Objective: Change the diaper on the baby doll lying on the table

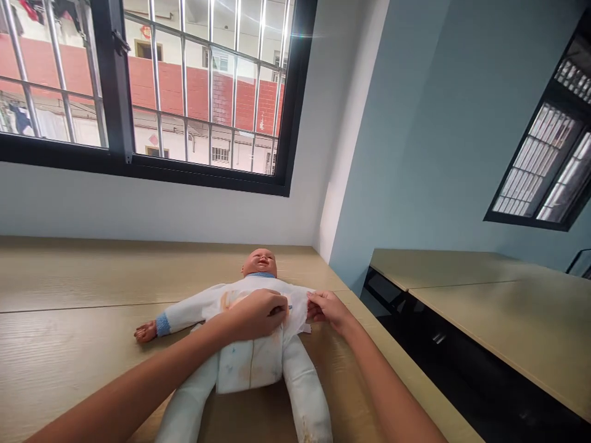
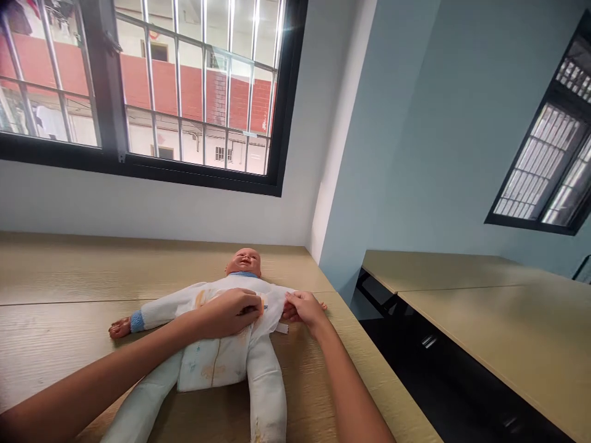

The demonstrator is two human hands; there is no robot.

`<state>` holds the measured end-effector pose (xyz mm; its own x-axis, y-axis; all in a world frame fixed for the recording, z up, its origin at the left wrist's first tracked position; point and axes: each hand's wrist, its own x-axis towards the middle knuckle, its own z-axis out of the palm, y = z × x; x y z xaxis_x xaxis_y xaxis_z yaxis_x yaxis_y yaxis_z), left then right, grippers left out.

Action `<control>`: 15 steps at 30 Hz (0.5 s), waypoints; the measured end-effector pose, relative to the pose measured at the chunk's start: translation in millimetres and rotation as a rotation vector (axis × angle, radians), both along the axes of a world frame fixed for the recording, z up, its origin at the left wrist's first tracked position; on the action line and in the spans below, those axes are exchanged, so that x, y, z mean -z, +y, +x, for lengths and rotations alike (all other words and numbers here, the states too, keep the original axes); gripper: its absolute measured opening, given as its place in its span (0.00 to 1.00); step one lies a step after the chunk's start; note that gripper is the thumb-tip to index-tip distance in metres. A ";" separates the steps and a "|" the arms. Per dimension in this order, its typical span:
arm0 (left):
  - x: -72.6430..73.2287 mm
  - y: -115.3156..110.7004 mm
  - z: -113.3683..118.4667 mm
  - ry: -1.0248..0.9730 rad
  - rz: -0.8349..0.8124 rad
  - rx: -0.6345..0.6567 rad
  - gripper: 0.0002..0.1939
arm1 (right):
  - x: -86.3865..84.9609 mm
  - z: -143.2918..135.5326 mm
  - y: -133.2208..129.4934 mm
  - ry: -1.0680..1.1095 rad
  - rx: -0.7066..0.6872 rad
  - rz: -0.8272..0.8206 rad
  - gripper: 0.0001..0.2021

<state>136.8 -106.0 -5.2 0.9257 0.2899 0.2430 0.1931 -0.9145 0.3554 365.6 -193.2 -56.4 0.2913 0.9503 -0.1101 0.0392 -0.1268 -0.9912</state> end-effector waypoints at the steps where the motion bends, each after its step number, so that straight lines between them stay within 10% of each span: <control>1: 1.0 0.4 -1.0 -0.032 0.007 0.015 0.12 | 1.9 5.7 -1.0 -0.027 0.016 -0.033 0.14; 10: 2.6 -17.7 -1.1 -0.015 0.065 -0.066 0.22 | 8.2 -2.4 0.7 -0.340 -0.180 -0.121 0.04; 15: 9.3 -26.2 2.3 -0.023 0.179 -0.101 0.07 | 7.9 -18.6 0.3 -0.421 -0.269 -0.006 0.02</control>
<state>139.1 -132.2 -14.5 0.8879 0.3313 0.3193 0.2808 -0.9399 0.1944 347.0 -192.8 -64.3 0.0563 0.9976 -0.0409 0.4681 -0.0626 -0.8815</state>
